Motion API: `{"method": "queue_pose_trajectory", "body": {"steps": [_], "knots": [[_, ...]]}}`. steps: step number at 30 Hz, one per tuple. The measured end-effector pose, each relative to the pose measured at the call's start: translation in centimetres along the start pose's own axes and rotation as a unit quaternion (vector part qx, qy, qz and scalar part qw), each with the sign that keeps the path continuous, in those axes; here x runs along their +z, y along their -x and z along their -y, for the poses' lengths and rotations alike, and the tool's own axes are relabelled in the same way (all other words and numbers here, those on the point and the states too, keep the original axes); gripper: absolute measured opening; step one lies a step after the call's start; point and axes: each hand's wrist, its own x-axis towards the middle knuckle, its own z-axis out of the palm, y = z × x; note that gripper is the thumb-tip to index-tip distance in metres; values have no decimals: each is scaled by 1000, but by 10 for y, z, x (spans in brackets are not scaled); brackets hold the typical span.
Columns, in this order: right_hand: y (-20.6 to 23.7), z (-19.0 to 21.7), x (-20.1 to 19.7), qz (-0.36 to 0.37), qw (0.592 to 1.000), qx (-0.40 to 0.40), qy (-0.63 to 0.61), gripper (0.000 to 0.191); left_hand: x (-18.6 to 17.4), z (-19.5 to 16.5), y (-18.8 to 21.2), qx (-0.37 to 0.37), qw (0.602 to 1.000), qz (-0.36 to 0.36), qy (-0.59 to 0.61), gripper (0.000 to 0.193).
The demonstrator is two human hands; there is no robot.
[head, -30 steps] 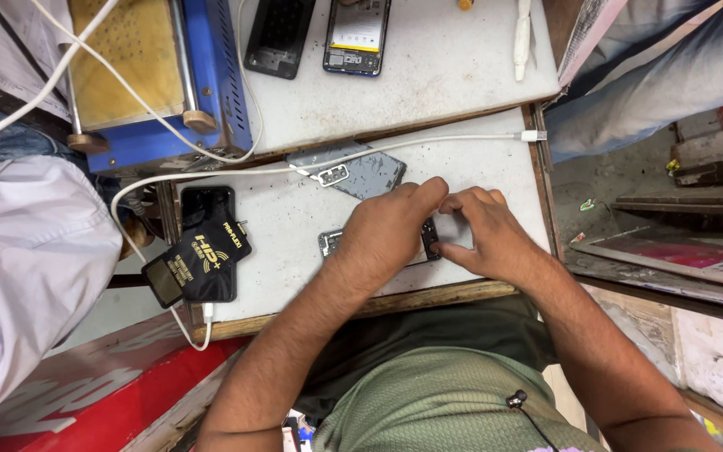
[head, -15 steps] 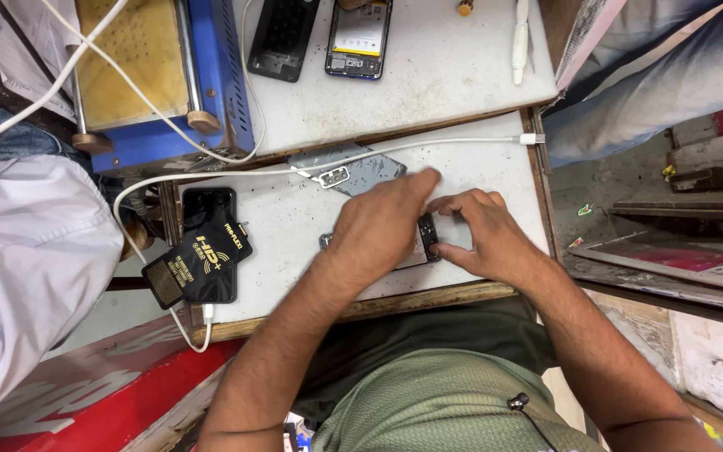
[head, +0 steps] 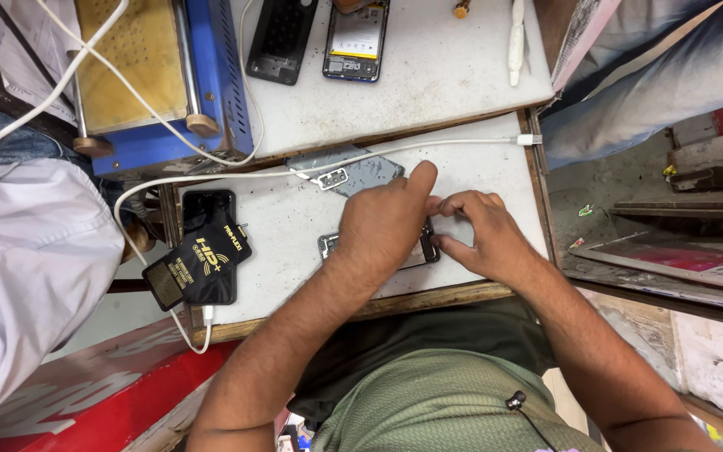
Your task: The person repairs a smartphone at a workbench. They pry off the phone's back cover, remove a protective film, unscrew internal screws with a screwdriver, lift out the battery, and work on the exposed internal components and motherboard.
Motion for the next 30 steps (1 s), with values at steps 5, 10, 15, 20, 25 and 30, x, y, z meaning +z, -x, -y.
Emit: {"method": "queue_pose_trajectory", "body": {"steps": [5,10,15,20,25,30], "knots": [[0,4,2,32,995,99,-9,46,4,-1,3,100,991,-68,51,24],[-1,10,5,-30,998,44,-17,38,4,-1,5,77,986,-133,66,31],[-5,17,6,-39,998,55,12,36,0,1,9,44,996,-76,12,23],[-9,21,7,-54,998,45,2,35,-3,5,10,223,927,-291,75,27],[-10,23,9,-45,997,69,11,33,0,8,8,67,982,-178,-8,21],[-8,25,10,-52,996,60,40,32,8,16,13,178,959,-214,59,19]]}}
